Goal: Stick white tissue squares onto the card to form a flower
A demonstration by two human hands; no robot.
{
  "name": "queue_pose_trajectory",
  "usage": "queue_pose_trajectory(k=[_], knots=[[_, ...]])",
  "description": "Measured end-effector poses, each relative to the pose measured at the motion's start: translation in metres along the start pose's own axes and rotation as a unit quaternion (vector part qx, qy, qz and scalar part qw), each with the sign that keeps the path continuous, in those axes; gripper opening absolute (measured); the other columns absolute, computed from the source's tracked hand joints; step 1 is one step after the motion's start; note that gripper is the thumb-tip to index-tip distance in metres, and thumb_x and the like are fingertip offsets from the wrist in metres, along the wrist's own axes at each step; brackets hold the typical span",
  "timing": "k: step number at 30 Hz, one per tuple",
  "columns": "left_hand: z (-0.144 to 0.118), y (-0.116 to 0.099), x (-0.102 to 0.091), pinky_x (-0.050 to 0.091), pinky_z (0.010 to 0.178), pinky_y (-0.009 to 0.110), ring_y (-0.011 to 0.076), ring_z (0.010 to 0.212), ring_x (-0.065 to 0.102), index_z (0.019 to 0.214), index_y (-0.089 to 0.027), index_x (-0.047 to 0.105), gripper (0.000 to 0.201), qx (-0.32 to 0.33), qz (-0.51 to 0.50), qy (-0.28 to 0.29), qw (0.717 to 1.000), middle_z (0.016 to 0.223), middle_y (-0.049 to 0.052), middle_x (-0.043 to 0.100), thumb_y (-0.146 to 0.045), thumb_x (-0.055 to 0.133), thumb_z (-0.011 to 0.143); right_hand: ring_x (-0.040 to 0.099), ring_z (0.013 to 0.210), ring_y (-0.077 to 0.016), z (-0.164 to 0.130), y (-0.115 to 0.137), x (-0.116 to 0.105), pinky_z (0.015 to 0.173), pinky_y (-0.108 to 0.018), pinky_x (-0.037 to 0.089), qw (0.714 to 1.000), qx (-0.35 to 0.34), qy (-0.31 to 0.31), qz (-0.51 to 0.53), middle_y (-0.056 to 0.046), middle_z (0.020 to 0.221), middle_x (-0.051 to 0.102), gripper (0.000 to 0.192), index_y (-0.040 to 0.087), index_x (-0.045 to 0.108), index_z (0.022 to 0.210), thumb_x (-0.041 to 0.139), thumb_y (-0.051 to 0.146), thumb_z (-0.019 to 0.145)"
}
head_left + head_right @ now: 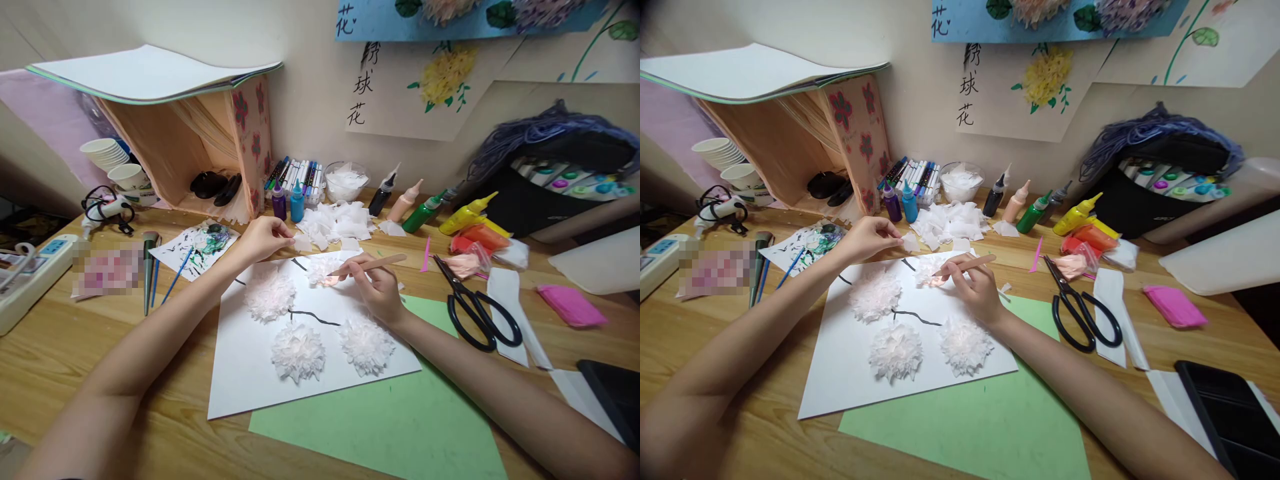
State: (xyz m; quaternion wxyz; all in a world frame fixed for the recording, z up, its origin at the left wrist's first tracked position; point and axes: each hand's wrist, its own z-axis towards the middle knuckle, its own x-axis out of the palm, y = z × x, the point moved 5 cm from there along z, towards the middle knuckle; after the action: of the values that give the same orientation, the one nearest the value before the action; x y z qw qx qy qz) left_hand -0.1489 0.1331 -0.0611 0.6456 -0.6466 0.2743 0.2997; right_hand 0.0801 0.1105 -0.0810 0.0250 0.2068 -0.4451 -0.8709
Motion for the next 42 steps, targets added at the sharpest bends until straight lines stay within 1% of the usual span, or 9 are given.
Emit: queue_pose_trajectory(k=[4,8,14,22,25,30,33,37,42], knots=[[0.000,-0.003,-0.008,0.043,0.062,0.025,0.0155,0.067,0.059,0.069,-0.016,0.067,0.023,0.007,-0.024,-0.012,1.000,0.073,0.004,0.069,-0.039,0.068,0.063,0.062,0.077,-0.0176,0.000,0.000,0.001,0.074,-0.034,0.048,1.000,0.002,0.006,0.005,-0.004,0.078,0.066,0.027,0.019,0.064,0.072,0.045,0.024,0.091],[0.001,-0.005,-0.009,0.046,0.067,0.026,0.0163,0.073,0.062,0.070,-0.014,0.064,0.025,0.007,-0.119,0.001,0.993,0.079,0.006,0.069,-0.038,0.069,0.063,0.062,0.076,-0.0168,-0.001,0.002,0.002,0.074,-0.033,0.047,1.000,-0.008,0.012,0.006,-0.003,0.075,0.065,0.027,0.019,0.064,0.071,0.045,0.021,0.090],[0.000,-0.015,-0.015,0.046,0.080,0.029,0.0175,0.088,0.062,0.066,-0.013,0.058,0.019,0.053,-0.188,-0.065,0.979,0.094,0.008,0.068,-0.030,0.066,0.064,0.062,0.075,-0.0160,-0.001,0.004,0.002,0.073,-0.033,0.047,1.000,-0.019,0.016,0.003,-0.003,0.075,0.065,0.027,0.019,0.063,0.069,0.046,0.018,0.090],[0.001,-0.012,-0.007,0.046,0.069,0.026,0.0131,0.071,0.059,0.065,-0.015,0.051,0.023,0.030,-0.205,-0.055,0.977,0.076,0.002,0.064,-0.029,0.068,0.062,0.061,0.072,-0.0152,0.000,0.007,0.002,0.070,-0.031,0.046,0.999,-0.035,0.018,-0.016,-0.002,0.072,0.066,0.026,0.019,0.062,0.069,0.046,0.017,0.090],[-0.001,-0.013,0.002,0.046,0.065,0.025,0.0119,0.068,0.058,0.070,-0.013,0.056,0.024,0.020,-0.188,0.002,0.982,0.075,0.003,0.063,-0.030,0.071,0.062,0.061,0.073,-0.0153,0.000,0.007,0.002,0.070,-0.031,0.046,0.999,-0.036,0.019,-0.021,-0.002,0.072,0.066,0.026,0.019,0.062,0.070,0.046,0.017,0.089],[-0.015,-0.022,0.020,0.046,0.062,0.024,0.0123,0.067,0.060,0.092,-0.012,0.062,0.036,-0.006,-0.213,0.196,0.957,0.073,0.003,0.065,-0.029,0.072,0.062,0.060,0.070,-0.0152,0.000,0.007,0.001,0.067,-0.031,0.046,0.998,-0.051,0.023,-0.018,-0.003,0.071,0.066,0.024,0.019,0.064,0.073,0.046,0.016,0.089],[-0.027,-0.028,0.027,0.043,0.060,0.022,0.0129,0.067,0.060,0.087,-0.014,0.068,0.030,-0.006,-0.151,0.290,0.945,0.075,0.003,0.068,-0.031,0.072,0.063,0.060,0.067,-0.0147,0.000,0.010,0.005,0.064,-0.031,0.046,0.996,-0.073,0.058,-0.012,-0.003,0.071,0.066,0.022,0.019,0.065,0.075,0.047,0.015,0.088],[-0.036,-0.035,0.032,0.041,0.057,0.021,0.0134,0.066,0.059,0.080,-0.014,0.071,0.025,0.004,-0.089,0.308,0.947,0.074,0.004,0.069,-0.032,0.070,0.063,0.060,0.067,-0.0146,0.001,0.013,0.011,0.064,-0.030,0.047,0.990,-0.091,0.101,-0.021,-0.004,0.072,0.067,0.020,0.018,0.065,0.079,0.048,0.015,0.088],[-0.045,-0.045,0.044,0.039,0.057,0.022,0.0137,0.066,0.059,0.083,-0.013,0.072,0.023,0.029,-0.062,0.293,0.954,0.076,0.005,0.071,-0.029,0.062,0.070,0.061,0.074,-0.0153,0.002,0.010,0.012,0.068,-0.030,0.048,0.989,-0.098,0.096,-0.060,-0.004,0.078,0.068,0.019,0.018,0.065,0.081,0.048,0.015,0.088]])
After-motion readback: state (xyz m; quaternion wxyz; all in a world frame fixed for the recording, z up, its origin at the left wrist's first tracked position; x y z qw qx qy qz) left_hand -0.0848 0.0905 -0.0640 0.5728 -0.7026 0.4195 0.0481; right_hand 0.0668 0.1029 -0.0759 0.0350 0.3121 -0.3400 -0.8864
